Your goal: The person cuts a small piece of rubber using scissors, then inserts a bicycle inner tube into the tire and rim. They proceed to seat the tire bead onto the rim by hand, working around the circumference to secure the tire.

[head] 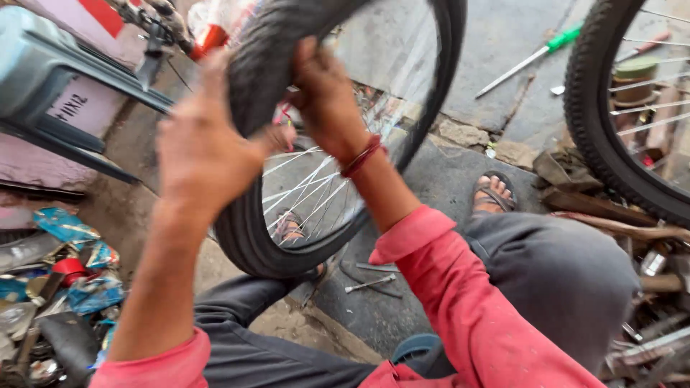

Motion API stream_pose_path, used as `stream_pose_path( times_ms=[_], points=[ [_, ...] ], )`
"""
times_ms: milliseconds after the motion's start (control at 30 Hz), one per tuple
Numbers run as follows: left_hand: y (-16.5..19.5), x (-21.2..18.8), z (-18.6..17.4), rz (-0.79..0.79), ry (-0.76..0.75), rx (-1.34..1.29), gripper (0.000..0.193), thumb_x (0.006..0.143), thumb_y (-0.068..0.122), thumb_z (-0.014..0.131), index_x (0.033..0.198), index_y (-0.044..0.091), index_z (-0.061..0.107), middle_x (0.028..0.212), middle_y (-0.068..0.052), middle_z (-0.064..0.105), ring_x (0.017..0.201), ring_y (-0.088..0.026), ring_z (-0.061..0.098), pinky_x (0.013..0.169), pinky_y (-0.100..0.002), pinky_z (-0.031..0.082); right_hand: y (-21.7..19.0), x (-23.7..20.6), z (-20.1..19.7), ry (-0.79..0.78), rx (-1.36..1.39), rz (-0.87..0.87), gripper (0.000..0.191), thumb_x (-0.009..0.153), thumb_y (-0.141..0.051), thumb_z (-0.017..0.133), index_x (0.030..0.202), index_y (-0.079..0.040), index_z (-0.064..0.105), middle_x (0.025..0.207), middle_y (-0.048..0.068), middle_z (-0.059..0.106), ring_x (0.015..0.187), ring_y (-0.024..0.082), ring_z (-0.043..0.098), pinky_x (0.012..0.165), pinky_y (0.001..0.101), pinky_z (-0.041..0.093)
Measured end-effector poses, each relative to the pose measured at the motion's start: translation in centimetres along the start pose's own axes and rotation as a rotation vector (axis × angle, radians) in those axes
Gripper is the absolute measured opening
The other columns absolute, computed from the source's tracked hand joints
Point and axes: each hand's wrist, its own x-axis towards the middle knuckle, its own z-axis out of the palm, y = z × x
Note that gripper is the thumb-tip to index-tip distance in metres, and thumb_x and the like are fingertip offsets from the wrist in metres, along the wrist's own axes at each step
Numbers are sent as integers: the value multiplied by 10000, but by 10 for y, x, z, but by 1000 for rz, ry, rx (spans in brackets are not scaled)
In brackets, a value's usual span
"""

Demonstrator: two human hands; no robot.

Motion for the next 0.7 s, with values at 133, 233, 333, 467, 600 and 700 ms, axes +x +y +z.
stream_pose_path(
  times_ms=[133, 233, 333, 467, 600, 700],
  points=[
    [-12, 27, 19, -9, 10, -4, 1013, 690, 285, 964, 1512, 128, 394, 1226, -249, 687, 1095, -477, 662, 889, -547, 509, 1, -16, -3, 241, -331, -273, 275, 993, -248, 670, 1205, -78, 633, 1015, 6, 699, 899, 93, 665, 782, 276, 573],
    [-29, 48, 16, 37, -17, -54, 1035, 699, 331, 991, 1516, 131, 388, 1227, -264, 689, 1122, -485, 647, 924, -545, 501, 38, -61, 5, 269, -289, -275, 244, 1064, -180, 728, 1211, 5, 665, 1040, 66, 683, 999, 162, 614, 908, 318, 523],
    [-36, 50, 17, -24, -67, -37, 1071, 693, 382, 1010, 1521, 134, 378, 1199, -270, 693, 1103, -488, 643, 930, -542, 499, 70, -86, 9, -210, -27, 243, 513, 952, -164, 702, 1419, -57, 520, 1208, 56, 681, 1151, 158, 620, 1003, 321, 474],
    [-28, 38, 31, -140, -5, 90, 1072, 625, 272, 955, 1521, 181, 373, 1070, -244, 726, 984, -485, 676, 869, -543, 521, 86, -90, -1, -541, 149, 496, 600, 963, -178, 724, 1496, -55, 478, 1318, 50, 652, 1232, 144, 581, 1092, 338, 419],
    [-30, 33, 23, -148, -33, 109, 1027, 664, 180, 887, 1550, 210, 368, 932, -236, 738, 909, -475, 702, 886, -520, 543, 95, -91, -6, -685, 344, 555, 637, 972, -248, 717, 1523, -32, 482, 1406, 80, 638, 1290, 161, 599, 1124, 355, 427],
    [-36, 33, 10, -192, -126, 47, 1012, 650, 183, 894, 1527, 218, 391, 898, -241, 731, 914, -452, 708, 906, -497, 539, 110, -103, 4, -456, 270, 433, 553, 1059, -251, 691, 1486, 70, 551, 1316, 183, 675, 1176, 260, 641, 1061, 415, 473]
  ],
)
